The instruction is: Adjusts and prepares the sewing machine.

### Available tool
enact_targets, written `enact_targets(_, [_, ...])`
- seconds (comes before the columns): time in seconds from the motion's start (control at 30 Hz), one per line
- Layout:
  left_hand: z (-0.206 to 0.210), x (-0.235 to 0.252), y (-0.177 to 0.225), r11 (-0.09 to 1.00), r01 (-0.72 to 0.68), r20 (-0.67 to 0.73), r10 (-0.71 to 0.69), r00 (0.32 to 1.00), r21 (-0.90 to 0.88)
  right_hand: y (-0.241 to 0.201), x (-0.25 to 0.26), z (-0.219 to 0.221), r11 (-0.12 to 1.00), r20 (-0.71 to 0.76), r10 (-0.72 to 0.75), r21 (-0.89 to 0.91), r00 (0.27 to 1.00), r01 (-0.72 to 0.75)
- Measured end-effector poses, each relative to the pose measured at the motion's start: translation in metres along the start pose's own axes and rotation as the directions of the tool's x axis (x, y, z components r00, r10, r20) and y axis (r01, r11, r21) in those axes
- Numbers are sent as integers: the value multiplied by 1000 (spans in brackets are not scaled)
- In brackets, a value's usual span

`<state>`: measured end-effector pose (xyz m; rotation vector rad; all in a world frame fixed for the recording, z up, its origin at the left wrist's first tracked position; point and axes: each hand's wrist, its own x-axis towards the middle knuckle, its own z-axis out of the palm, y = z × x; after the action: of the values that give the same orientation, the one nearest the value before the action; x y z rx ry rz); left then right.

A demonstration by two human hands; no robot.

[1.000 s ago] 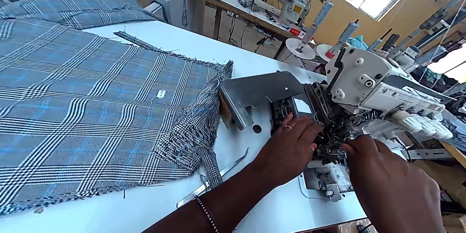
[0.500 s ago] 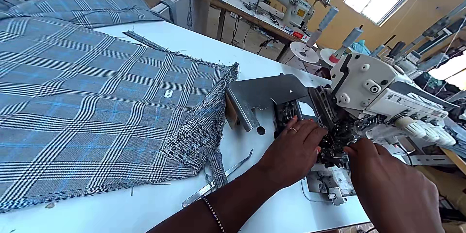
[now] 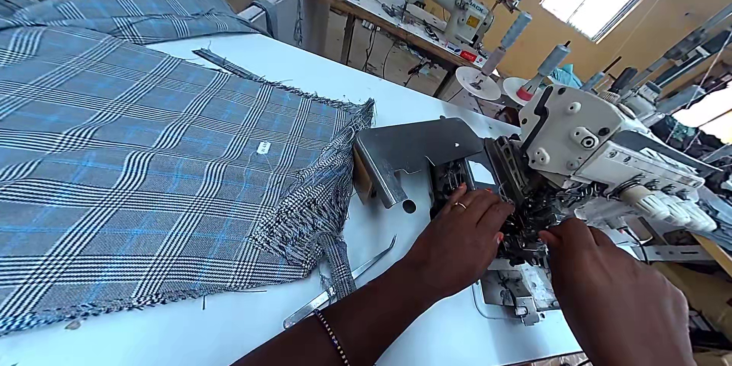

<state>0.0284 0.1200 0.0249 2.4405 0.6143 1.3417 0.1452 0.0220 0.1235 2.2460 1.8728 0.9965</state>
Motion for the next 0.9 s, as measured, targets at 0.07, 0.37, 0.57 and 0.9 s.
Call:
enact_targets(0.07, [0,0,0,1000,-1,-1,1,1000,-4,0,0,1,1000,-2,0,5,1000,0])
enact_targets(0.37, [1,0,0,1000,-4,-7,4,1000,6,-1,-1,2,998,1,30,47,1000,-30])
enact_targets(0.57, [2,-1,-1,1000,-1,-19,1,1000,1,0,-4,4,998,-23,16,57,1000,-15])
enact_targets(0.9, [1,0,0,1000,-5,-21,5,1000,11,7,-4,-11,998,-1,-33,58,999,33])
